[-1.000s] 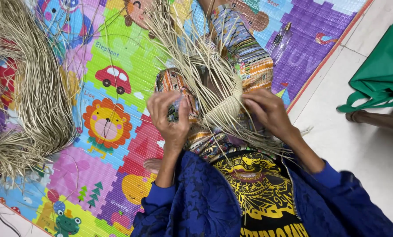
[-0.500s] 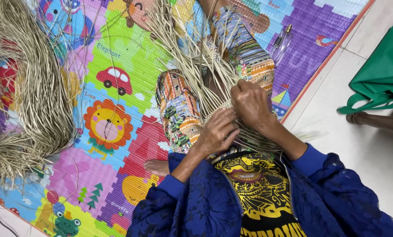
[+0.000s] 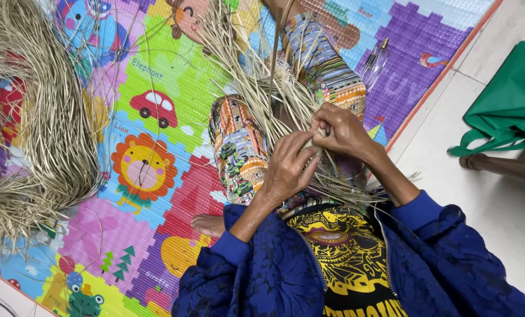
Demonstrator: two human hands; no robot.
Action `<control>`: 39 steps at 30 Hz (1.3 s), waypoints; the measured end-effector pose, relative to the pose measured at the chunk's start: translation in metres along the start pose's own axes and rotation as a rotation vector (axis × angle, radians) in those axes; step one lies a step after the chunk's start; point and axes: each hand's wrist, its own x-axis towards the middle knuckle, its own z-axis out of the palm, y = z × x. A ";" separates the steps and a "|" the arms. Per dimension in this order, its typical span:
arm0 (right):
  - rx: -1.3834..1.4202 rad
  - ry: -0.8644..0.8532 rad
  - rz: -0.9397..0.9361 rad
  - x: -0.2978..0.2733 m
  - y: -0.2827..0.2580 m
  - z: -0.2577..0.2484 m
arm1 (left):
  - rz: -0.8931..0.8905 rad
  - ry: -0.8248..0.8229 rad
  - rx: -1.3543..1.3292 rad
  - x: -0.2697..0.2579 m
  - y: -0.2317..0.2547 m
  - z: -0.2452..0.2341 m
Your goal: Weaving dried straw into a craft item on a floor mat
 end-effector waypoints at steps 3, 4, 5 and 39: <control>0.225 0.059 0.085 -0.009 0.039 0.020 | -0.055 -0.028 0.018 0.000 0.003 0.001; 0.227 0.059 0.082 -0.007 0.017 0.012 | -0.055 -0.028 0.022 0.001 0.002 0.000; 0.443 0.067 0.264 -0.004 -0.004 0.005 | -0.023 -0.011 0.036 0.001 0.001 -0.001; -0.414 0.130 -0.043 -0.042 -0.027 0.021 | -0.330 -0.364 0.351 0.023 0.018 -0.052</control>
